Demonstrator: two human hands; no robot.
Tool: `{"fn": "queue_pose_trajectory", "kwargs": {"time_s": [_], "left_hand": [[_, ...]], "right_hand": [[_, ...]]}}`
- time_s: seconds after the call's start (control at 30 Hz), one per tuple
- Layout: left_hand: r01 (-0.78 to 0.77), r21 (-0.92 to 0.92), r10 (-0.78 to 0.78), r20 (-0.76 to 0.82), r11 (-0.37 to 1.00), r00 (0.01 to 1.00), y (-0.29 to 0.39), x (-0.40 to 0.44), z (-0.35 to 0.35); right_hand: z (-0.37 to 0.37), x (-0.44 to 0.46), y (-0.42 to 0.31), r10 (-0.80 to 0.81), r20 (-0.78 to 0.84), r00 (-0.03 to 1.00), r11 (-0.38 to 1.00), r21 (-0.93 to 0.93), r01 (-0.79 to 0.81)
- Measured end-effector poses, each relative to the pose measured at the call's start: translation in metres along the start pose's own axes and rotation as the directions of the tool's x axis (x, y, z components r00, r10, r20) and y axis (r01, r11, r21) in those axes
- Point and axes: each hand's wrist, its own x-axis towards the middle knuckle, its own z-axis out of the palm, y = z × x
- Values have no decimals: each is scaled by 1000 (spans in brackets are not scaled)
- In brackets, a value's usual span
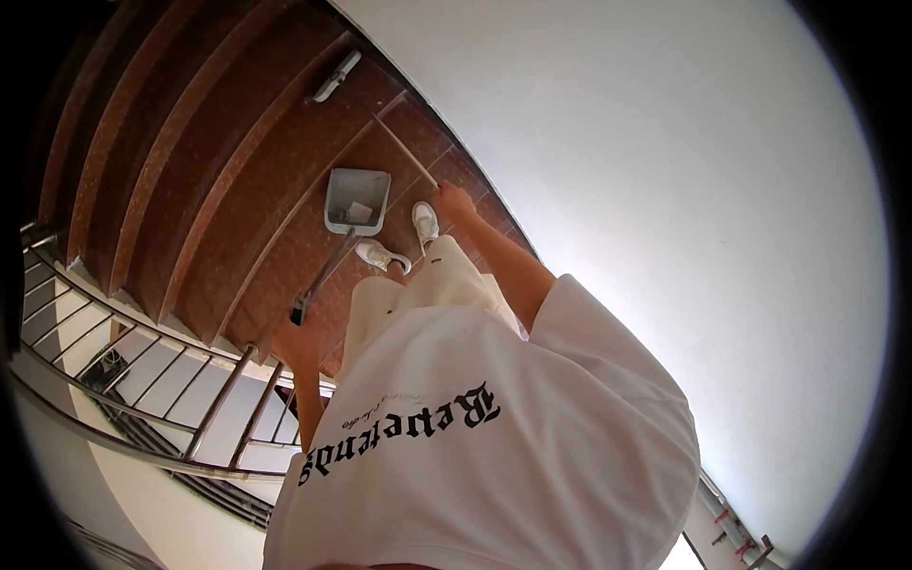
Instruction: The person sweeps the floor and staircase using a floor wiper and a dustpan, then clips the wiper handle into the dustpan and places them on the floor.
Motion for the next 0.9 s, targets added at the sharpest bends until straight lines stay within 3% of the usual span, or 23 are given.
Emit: {"fn": "queue_pose_trajectory", "kwargs": {"time_s": [0.2, 0.4, 0.9], "left_hand": [[33, 9, -33, 38, 999, 999, 12, -2, -13], [64, 35, -66, 45, 997, 997, 1, -15, -6], [85, 25, -86, 57, 996, 995, 15, -12, -10]], "right_hand": [[-11, -55, 46, 134, 52, 990, 990, -36, -133], [-30, -148, 116, 124, 58, 991, 992, -9, -123], [-68, -207, 139, 158, 3, 987, 987, -35, -158]]}}
